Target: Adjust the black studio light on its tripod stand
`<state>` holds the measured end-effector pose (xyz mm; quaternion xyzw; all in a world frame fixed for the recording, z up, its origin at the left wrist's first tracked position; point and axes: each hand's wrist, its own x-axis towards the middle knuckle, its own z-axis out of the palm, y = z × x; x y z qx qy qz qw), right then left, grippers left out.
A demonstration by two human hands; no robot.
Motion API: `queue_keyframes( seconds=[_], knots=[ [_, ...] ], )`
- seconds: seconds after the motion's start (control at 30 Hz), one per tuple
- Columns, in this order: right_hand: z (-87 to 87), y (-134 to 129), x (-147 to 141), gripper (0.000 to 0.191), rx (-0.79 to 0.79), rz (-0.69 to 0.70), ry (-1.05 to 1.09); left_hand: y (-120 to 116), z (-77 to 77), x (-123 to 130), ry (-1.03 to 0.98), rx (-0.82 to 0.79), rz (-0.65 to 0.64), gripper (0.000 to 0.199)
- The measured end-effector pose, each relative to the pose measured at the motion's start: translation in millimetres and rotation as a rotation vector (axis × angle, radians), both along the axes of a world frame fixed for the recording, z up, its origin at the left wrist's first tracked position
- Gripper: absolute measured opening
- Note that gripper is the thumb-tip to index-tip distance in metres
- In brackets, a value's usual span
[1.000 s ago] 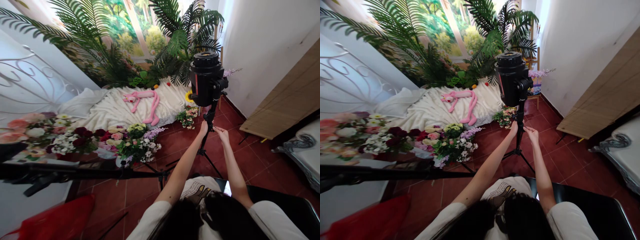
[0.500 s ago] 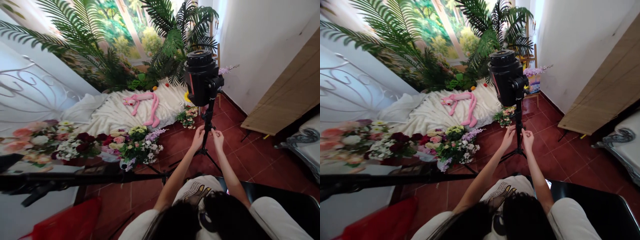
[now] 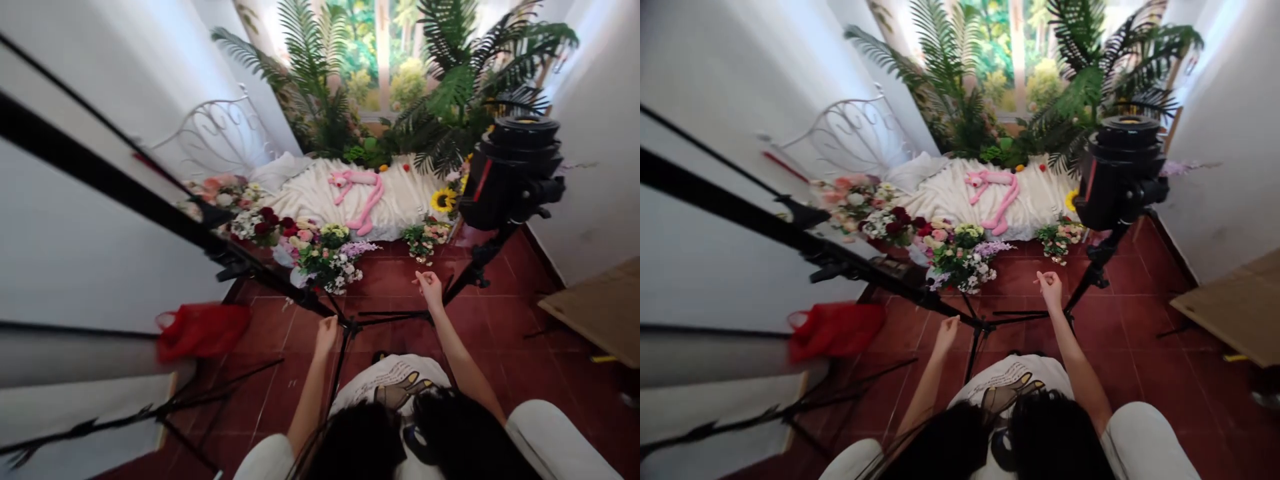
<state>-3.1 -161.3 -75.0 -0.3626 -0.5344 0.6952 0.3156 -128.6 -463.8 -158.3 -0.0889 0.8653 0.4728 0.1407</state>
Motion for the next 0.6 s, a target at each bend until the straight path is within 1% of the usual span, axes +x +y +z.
queue_keyframes(
  seconds=[0.07, 0.1, 0.17, 0.2, 0.27, 0.33, 0.37, 0.4, 0.5, 0.6],
  knots=[
    [2.2, -12, -20, 0.052, 0.022, 0.084, -0.003, -22, 7.0, -6, 0.061, 0.039, 0.165, 0.022],
    [3.9, -19, -30, 0.053, 0.031, 0.123, -0.006, -28, 12.2, -9, 0.106, 0.084, 0.226, 0.029],
    [8.2, -34, -48, 0.054, 0.045, 0.206, -0.007, -34, 25.6, -14, 0.231, 0.176, 0.3, 0.046],
    [10.7, -42, -58, 0.054, 0.055, 0.252, -0.004, -33, 33.3, -16, 0.297, 0.233, 0.298, 0.053],
    [15.8, -59, -76, 0.052, 0.08, 0.361, 0.007, -27, 49.7, -20, 0.449, 0.331, 0.22, 0.06],
    [20.6, -77, -95, 0.049, 0.101, 0.492, -0.001, -15, 64.7, -26, 0.556, 0.374, 0.122, 0.058],
    [22.8, -87, -105, 0.047, 0.107, 0.567, -0.02, -9, 70.7, -29, 0.566, 0.374, 0.091, 0.057],
    [24.7, -97, -116, 0.044, 0.109, 0.643, -0.048, -3, 75.4, -33, 0.556, 0.366, 0.089, 0.056],
    [29.0, -126, -149, 0.037, 0.124, 0.831, -0.172, 12, 81.3, -42, 0.522, 0.321, 0.154, 0.055],
    [30.9, -146, -180, 0.04, 0.19, 0.909, -0.278, 17, 78.8, -47, 0.558, 0.291, 0.186, 0.056]
  ],
)
